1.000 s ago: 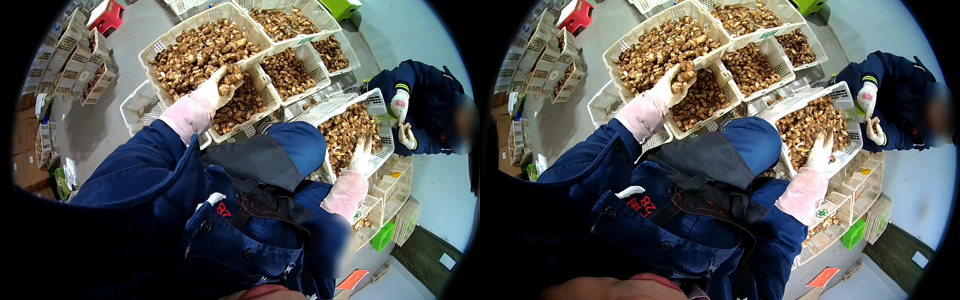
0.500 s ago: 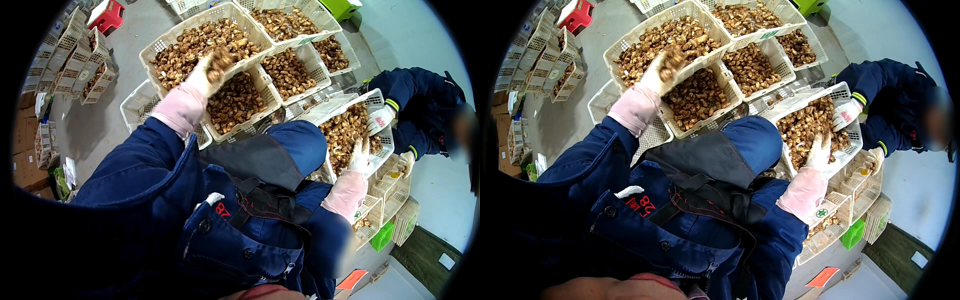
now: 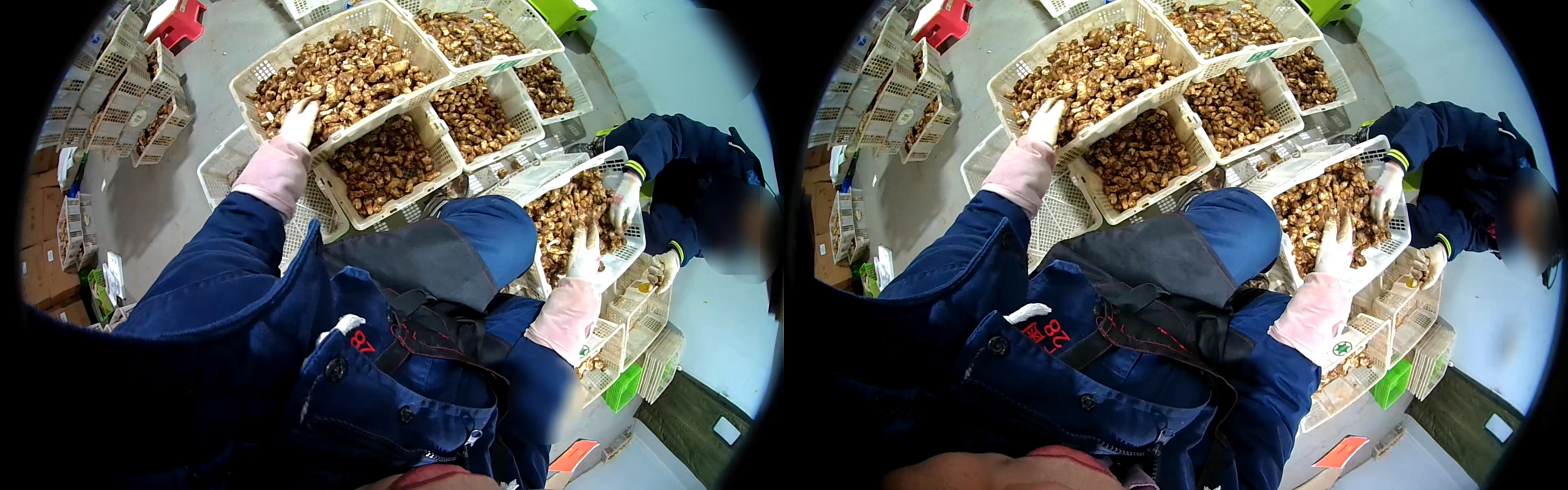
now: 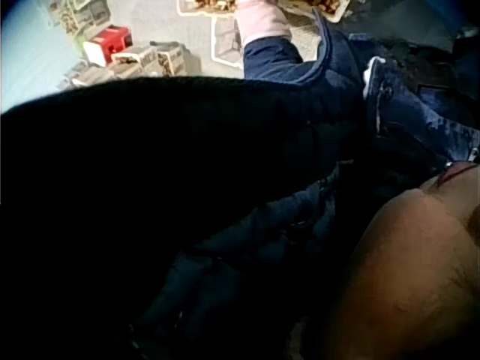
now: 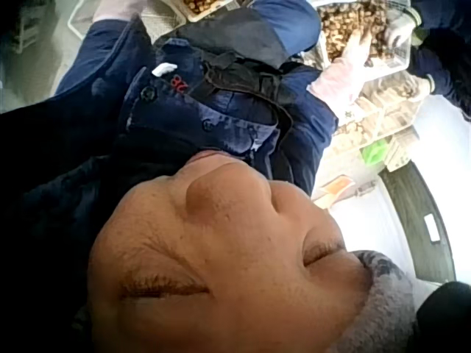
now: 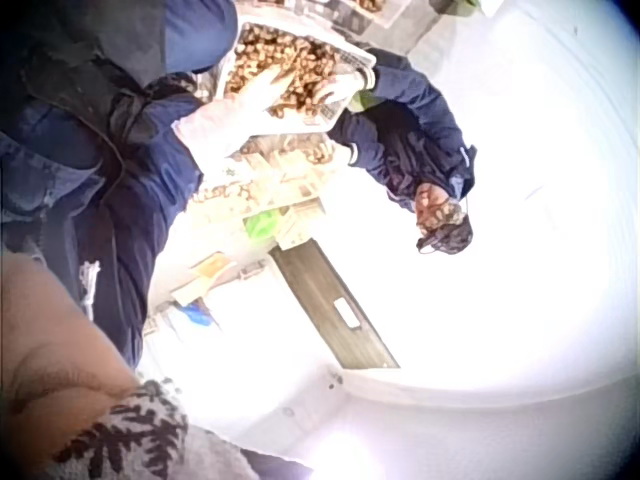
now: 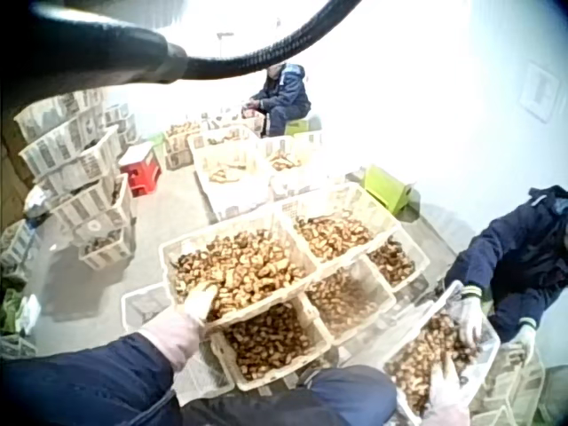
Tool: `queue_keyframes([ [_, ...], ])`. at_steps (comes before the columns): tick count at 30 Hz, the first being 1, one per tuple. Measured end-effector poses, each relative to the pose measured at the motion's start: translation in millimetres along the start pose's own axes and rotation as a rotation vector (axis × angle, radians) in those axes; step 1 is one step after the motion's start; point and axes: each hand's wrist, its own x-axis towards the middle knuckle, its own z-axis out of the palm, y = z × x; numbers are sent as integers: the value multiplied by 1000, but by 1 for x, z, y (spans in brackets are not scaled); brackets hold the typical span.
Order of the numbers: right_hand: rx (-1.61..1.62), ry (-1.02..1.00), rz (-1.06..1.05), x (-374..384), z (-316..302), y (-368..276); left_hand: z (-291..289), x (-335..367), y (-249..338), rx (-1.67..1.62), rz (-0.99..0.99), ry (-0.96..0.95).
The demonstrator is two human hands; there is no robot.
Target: The person sorts small bulbs by hand from one plastic crate to another, cleaning off excess soil and debris.
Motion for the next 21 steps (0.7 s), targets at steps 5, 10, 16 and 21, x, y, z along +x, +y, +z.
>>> queue_keyframes([
  [5,49,-60,86,-8,-2,-22,26,11,11,95,137,-185],
  [10,8,-85,85,-12,-6,-37,14,75,-44,443,135,136],
  [16,-36,-53,60,-10,-1,-34,-50,99,-86,94,99,158],
  [21,364,56,-36,-16,-18,6,-2,38,22,31,159,-16],
])
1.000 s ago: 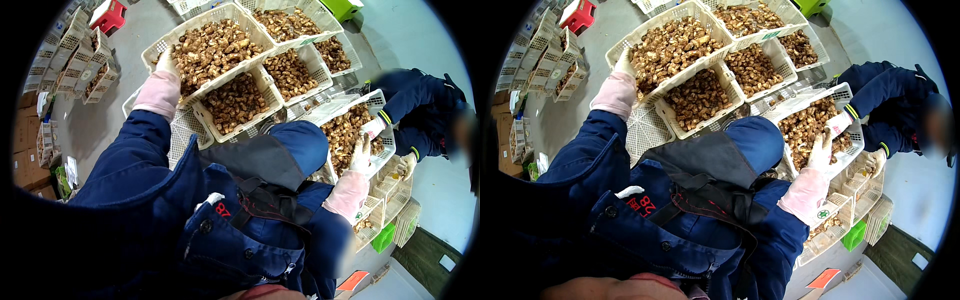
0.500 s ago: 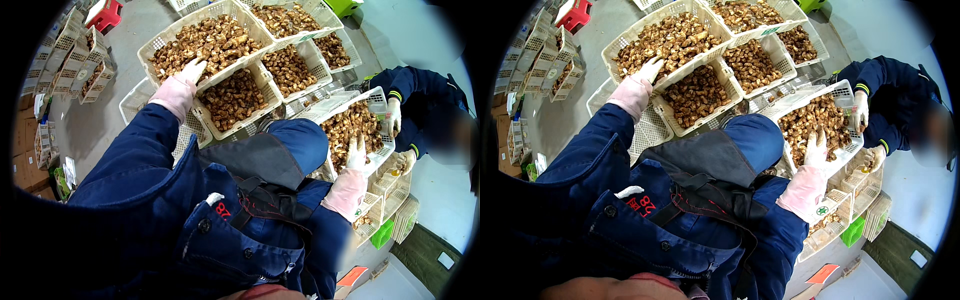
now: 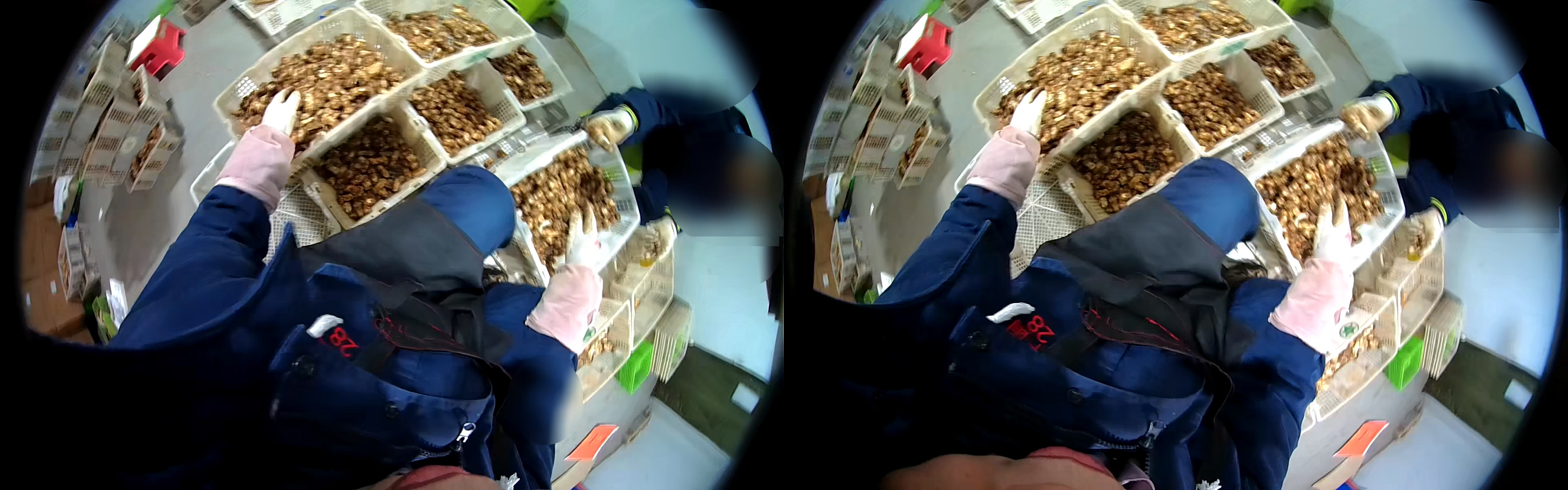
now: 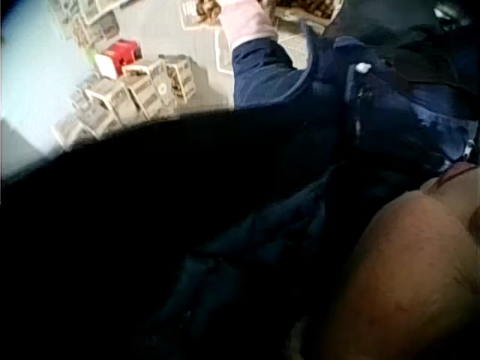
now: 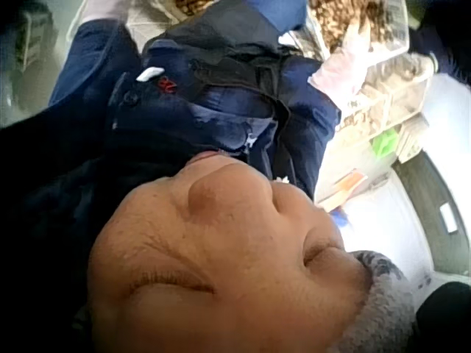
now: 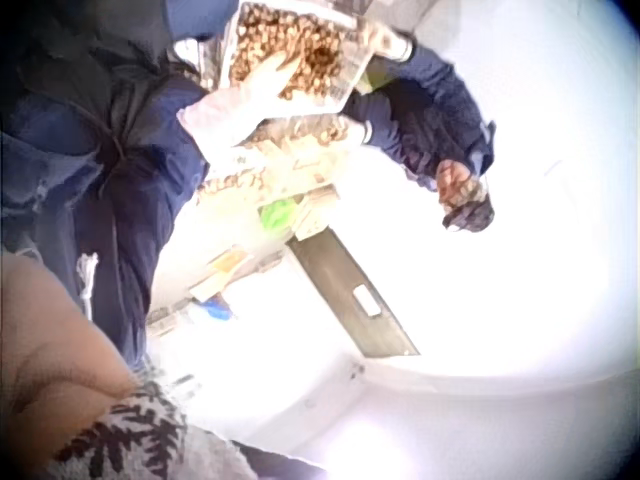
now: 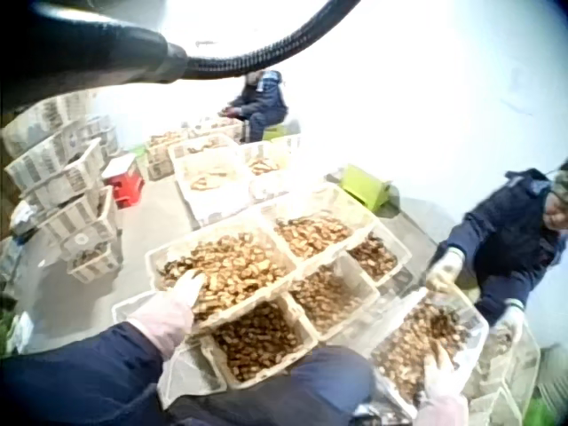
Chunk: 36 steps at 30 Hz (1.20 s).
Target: The person sorts small bulbs by hand from one plastic crate to another, cleaning off excess soil and debris.
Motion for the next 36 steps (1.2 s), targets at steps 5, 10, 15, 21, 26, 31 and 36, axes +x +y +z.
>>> queue_keyframes([
  [5,-420,111,8,5,-60,25,64,-68,167,-575,84,-330],
  [10,102,157,446,-12,-93,51,172,-130,296,-1109,275,-907],
  [15,-493,-99,406,-16,-84,86,276,-208,343,-1358,-133,-1018],
  [21,-699,-231,428,12,-30,99,320,-198,318,-1122,-148,-954],
  [26,-603,3,777,37,-5,206,317,-214,343,-1025,-193,-1010],
  [31,-288,-103,880,47,20,224,317,-214,347,-1048,-244,-1027],
  [36,-416,-191,984,58,20,204,322,-207,334,-1028,-239,-1040],
])
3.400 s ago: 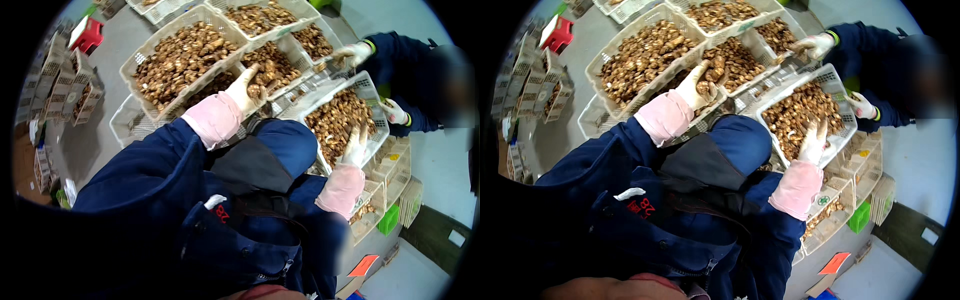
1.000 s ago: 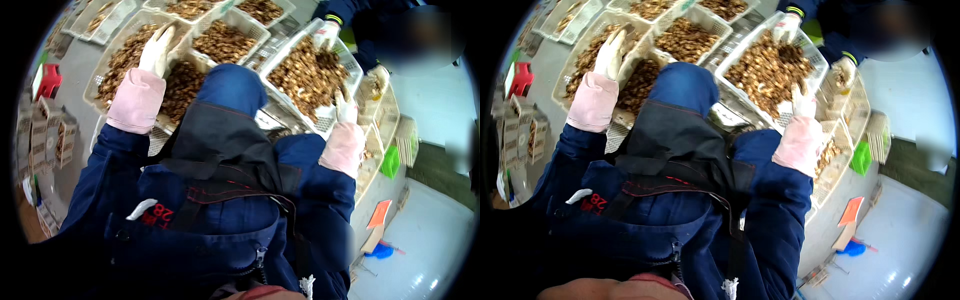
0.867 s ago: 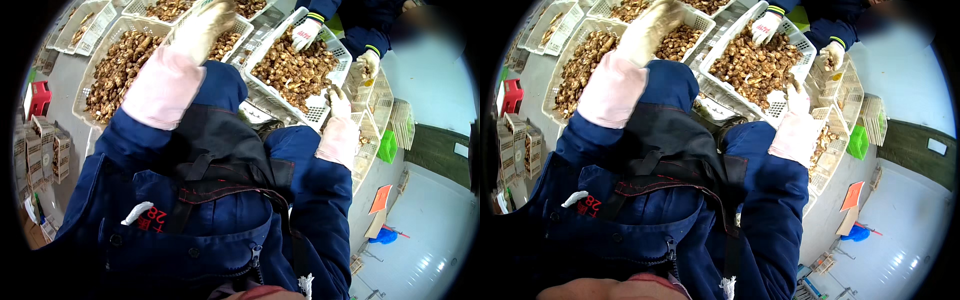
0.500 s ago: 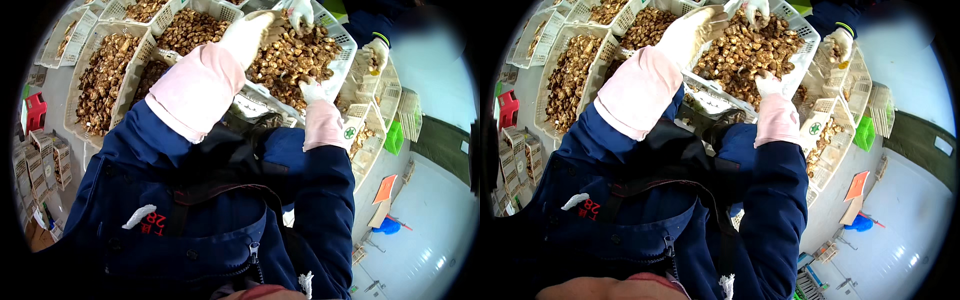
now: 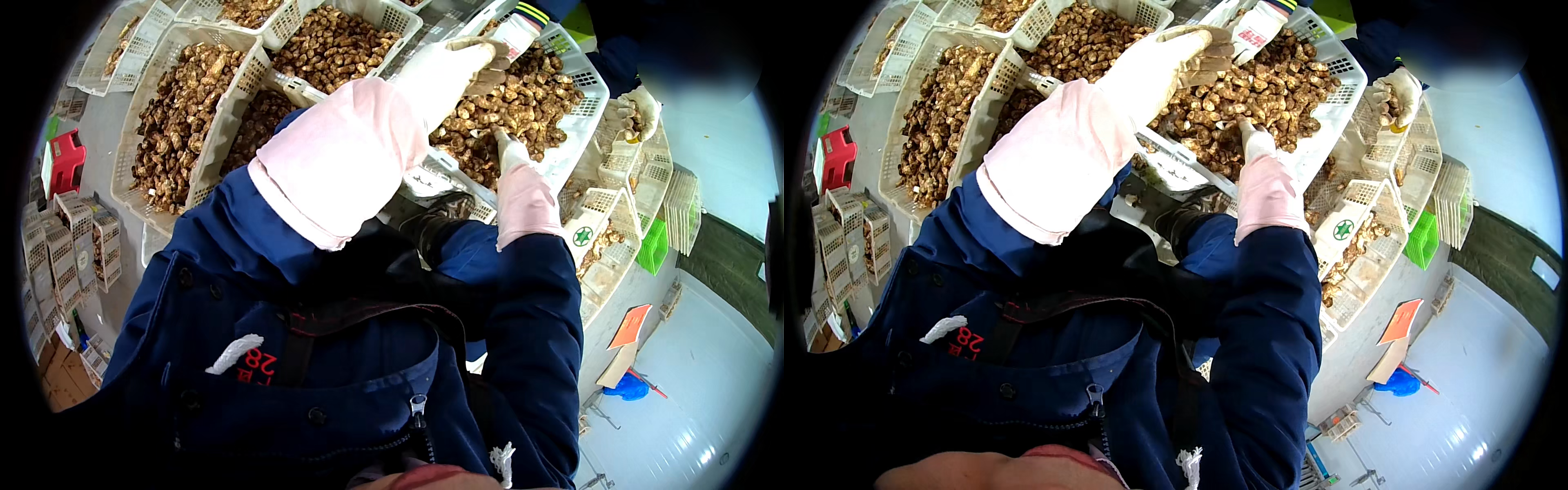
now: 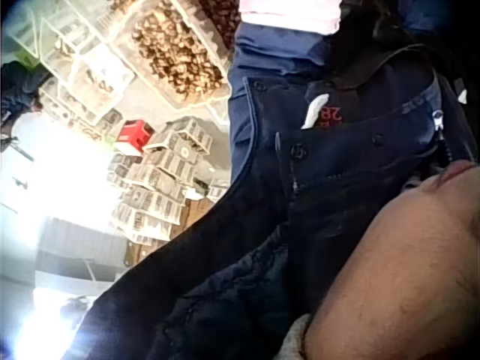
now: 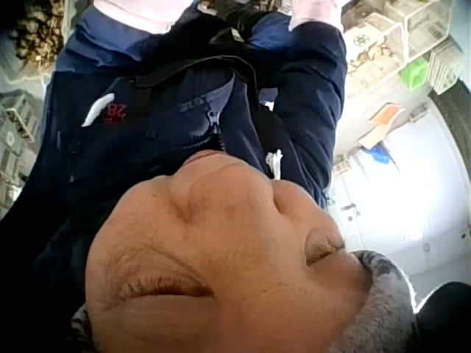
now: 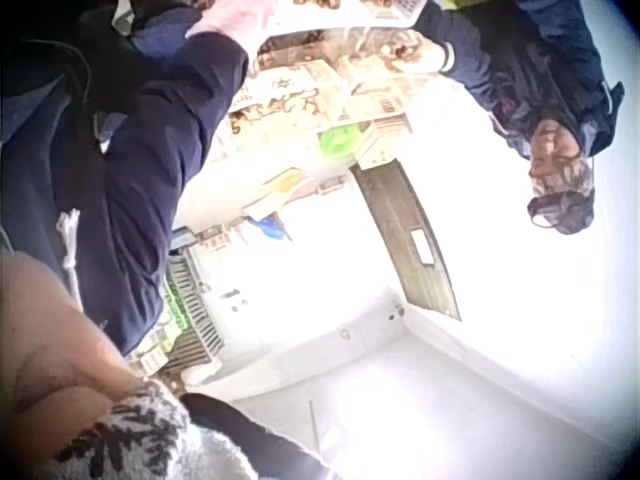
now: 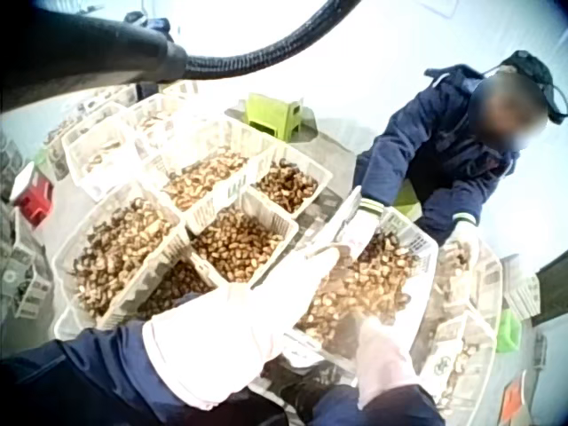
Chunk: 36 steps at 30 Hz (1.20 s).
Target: The person sorts small bulbs by hand from one plastic crate to another, cleaning off excess soil and debris.
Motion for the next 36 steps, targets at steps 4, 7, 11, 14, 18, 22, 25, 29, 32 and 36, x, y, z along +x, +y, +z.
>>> queue_keyframes([
  [4,-331,209,-280,-44,-17,-13,0,1,3,34,18,17],
  [7,189,204,-326,-82,-41,-25,2,0,5,105,62,34],
  [11,844,80,-433,-167,-72,-63,-9,-1,7,220,33,99],
  [14,992,176,-653,-215,-86,-55,1,-3,1,400,-93,57],
  [18,1170,132,-860,-248,-83,-41,12,-3,-13,156,-205,-132],
  [22,1170,-24,-940,-263,-76,-36,24,-19,-5,47,-254,-234],
  [25,1005,45,-1017,-256,-74,-33,26,-21,-4,47,-198,-207],
  [29,1073,-31,-1092,-257,-74,-30,26,-15,-4,-89,-101,-280],
  [32,965,-88,-844,-271,-83,-30,26,-14,-6,-86,6,-341],
  [36,920,46,-715,-266,-74,-36,24,-13,-5,-76,-83,-443],
])
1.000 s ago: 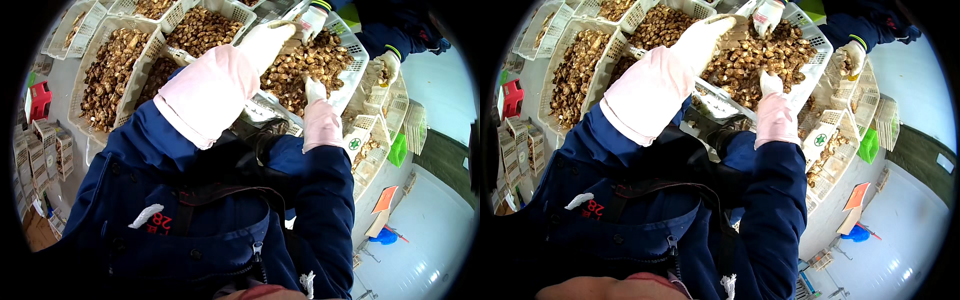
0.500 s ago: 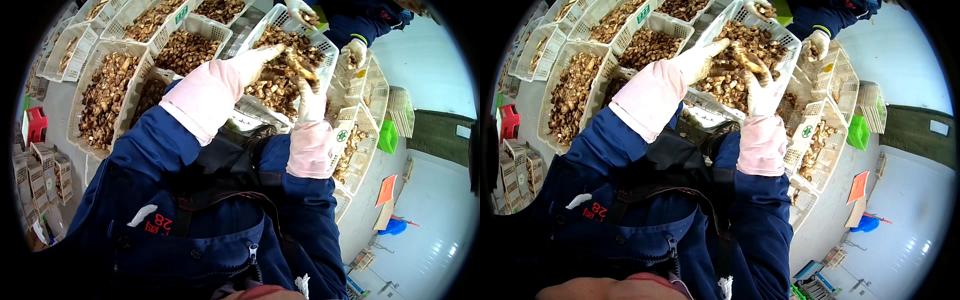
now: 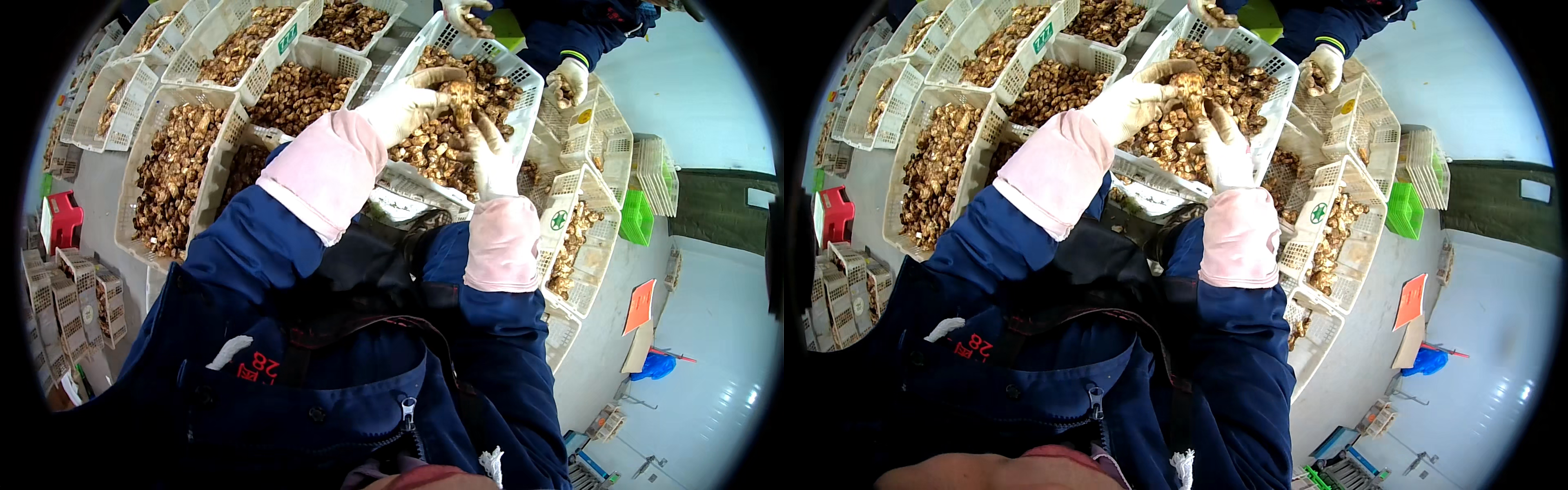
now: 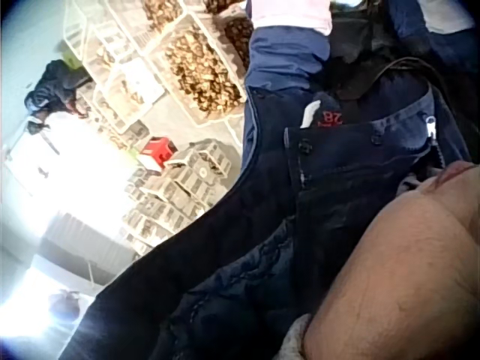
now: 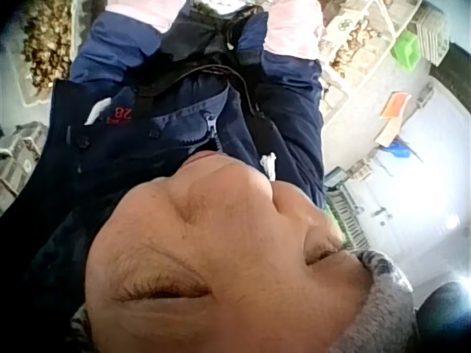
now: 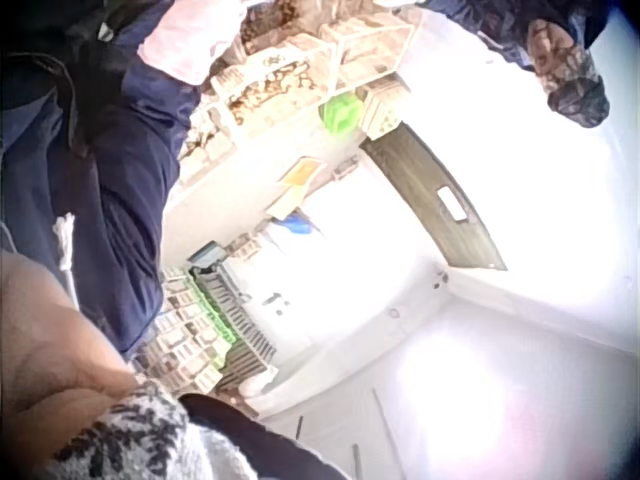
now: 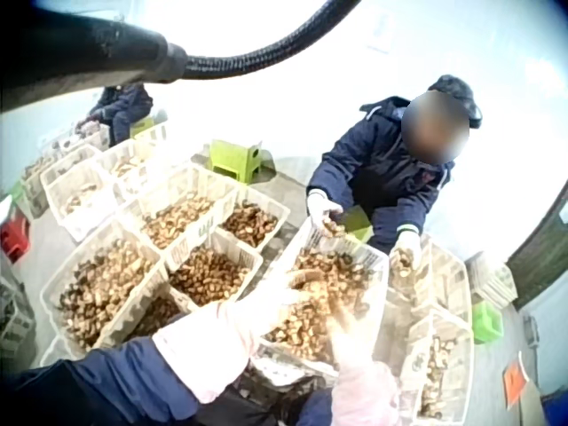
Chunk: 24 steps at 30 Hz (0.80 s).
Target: The person sorts small bulbs by hand from one plastic crate to another, cleaning off excess soil and debris.
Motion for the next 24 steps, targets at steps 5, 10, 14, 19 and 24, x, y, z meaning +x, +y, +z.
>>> queue_keyframes([
  [5,27,3,-61,15,-13,25,5,-2,4,1,-44,-42],
  [10,-24,93,-193,7,-5,15,5,-3,2,153,31,-21],
  [14,-233,124,-304,7,-17,17,6,2,-2,175,45,10],
  [19,195,383,-140,-41,-51,-33,11,-6,3,254,40,165],
  [24,144,656,-124,-127,-178,15,7,0,-7,282,-40,85],
])
